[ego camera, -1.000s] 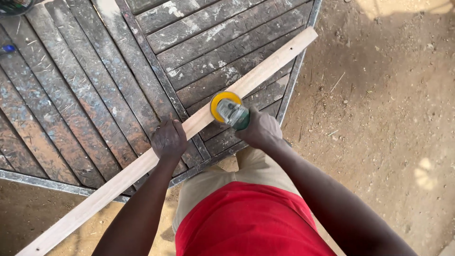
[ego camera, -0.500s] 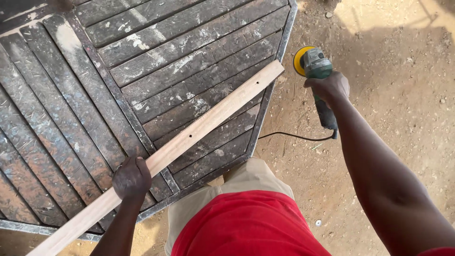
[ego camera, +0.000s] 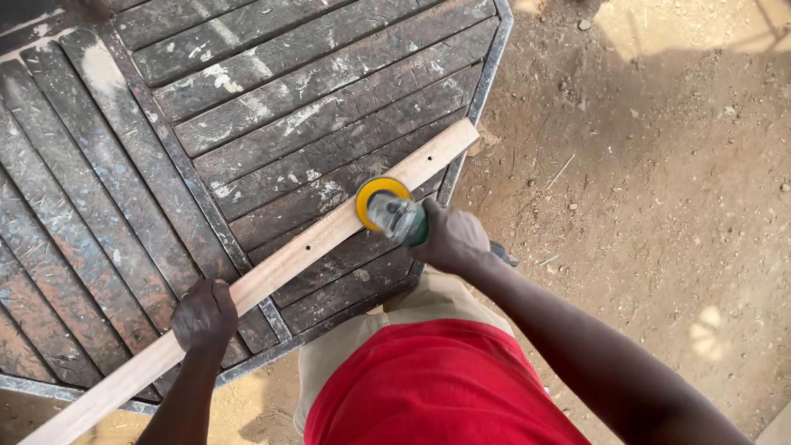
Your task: Sanding a long wooden plank using an angle grinder with a sanding attachment.
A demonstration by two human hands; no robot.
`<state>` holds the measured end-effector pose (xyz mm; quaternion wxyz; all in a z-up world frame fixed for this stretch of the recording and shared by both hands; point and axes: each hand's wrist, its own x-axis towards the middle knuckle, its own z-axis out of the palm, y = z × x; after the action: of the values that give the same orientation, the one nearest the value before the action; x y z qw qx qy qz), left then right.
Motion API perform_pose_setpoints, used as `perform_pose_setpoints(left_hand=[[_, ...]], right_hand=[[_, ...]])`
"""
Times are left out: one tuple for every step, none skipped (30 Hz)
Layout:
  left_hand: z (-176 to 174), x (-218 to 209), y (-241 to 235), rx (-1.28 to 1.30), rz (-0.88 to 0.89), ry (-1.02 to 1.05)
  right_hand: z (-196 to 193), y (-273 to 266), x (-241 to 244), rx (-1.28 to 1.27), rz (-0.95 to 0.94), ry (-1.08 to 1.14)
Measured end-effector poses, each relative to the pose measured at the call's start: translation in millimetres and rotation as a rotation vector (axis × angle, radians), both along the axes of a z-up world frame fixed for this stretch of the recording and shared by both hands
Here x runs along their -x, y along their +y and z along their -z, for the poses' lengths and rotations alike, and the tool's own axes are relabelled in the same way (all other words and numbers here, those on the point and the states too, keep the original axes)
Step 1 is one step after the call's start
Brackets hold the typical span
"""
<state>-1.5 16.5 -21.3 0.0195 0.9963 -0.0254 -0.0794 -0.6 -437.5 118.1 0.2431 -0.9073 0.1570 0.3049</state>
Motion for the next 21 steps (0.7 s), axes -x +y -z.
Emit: perform_pose_setpoints(left_hand=[[0.2, -0.2, -1.1, 0.000, 0.003, -0.003], [0.5, -0.8, -1.7, -0.014, -0.005, 0.008], [0.6, -0.7, -0.2, -0.030, -0.012, 0.021], [2.4, -1.6, 2.1, -0.032, -0.009, 0.020], [4.2, -1.0, 4.4, -0.025, -0.014, 0.026], [6.3, -0.5, 7.0, -0.018, -0.019, 0.032], [6.5, -1.0, 6.7, -0.020, -0.018, 0.034], [6.7, -1.5, 6.4, -0.029, -0.021, 0.049], [7.1, -2.8, 5.5, -0.037, -0.028, 0.061], [2.6, -2.4, 2.9, -0.039, -0.030, 0.060], [-1.8, -4.7, 1.1, -0.010, -0.042, 0.079], [-6.4, -6.8, -1.1, 0.019, -0.053, 0.099], [-6.1, -8.2, -0.3, 0.015, -0.052, 0.097], [-6.0, -9.4, 0.2, 0.030, -0.058, 0.093], [-5.6, -9.8, -0.2, 0.047, -0.059, 0.093], [-4.3, -6.8, 5.3, 0.045, -0.056, 0.095], [-0.3, -6.3, 7.1, 0.048, -0.055, 0.098], [3.5, -6.0, 8.7, 0.051, -0.055, 0.101], [1.9, -7.1, 2.8, 0.057, -0.049, 0.102], [0.0, -8.1, -2.6, 0.114, -0.056, 0.075], [-5.0, -8.9, -2.2, 0.162, -0.068, 0.045]], right_hand=[[-2.2, 1.8, 3.8, 0.000, 0.003, -0.003], [-4.2, 4.1, 7.3, -0.009, -0.011, -0.027], [-5.5, 8.2, 11.6, -0.021, -0.024, -0.049], [6.7, -3.4, 15.2, -0.023, -0.021, -0.050], [18.9, -14.9, 19.6, -0.027, 0.033, -0.097], [31.3, -26.0, 24.0, -0.031, 0.087, -0.143], [46.7, -46.8, 30.1, -0.033, 0.088, -0.140], [62.2, -67.4, 36.3, 0.007, 0.158, -0.240], [78.0, -88.8, 40.3, 0.047, 0.223, -0.345], [83.2, -106.9, 42.0, 0.045, 0.221, -0.345], [89.5, -124.3, 41.8, 0.071, 0.326, -0.344], [95.8, -141.9, 41.6, 0.097, 0.431, -0.342], [90.0, -148.4, 41.8, 0.092, 0.432, -0.343], [84.1, -155.4, 42.2, 0.128, 0.474, -0.332], [77.0, -163.0, 45.3, 0.168, 0.519, -0.318], [74.5, -155.8, 45.8, 0.167, 0.523, -0.316], [70.5, -151.6, 46.3, 0.154, 0.572, -0.317], [66.4, -147.6, 46.7, 0.140, 0.621, -0.318], [68.1, -146.4, 51.0, 0.148, 0.625, -0.319], [69.7, -144.7, 55.3, 0.085, 0.621, -0.329], [74.0, -138.1, 57.4, 0.012, 0.614, -0.341]])
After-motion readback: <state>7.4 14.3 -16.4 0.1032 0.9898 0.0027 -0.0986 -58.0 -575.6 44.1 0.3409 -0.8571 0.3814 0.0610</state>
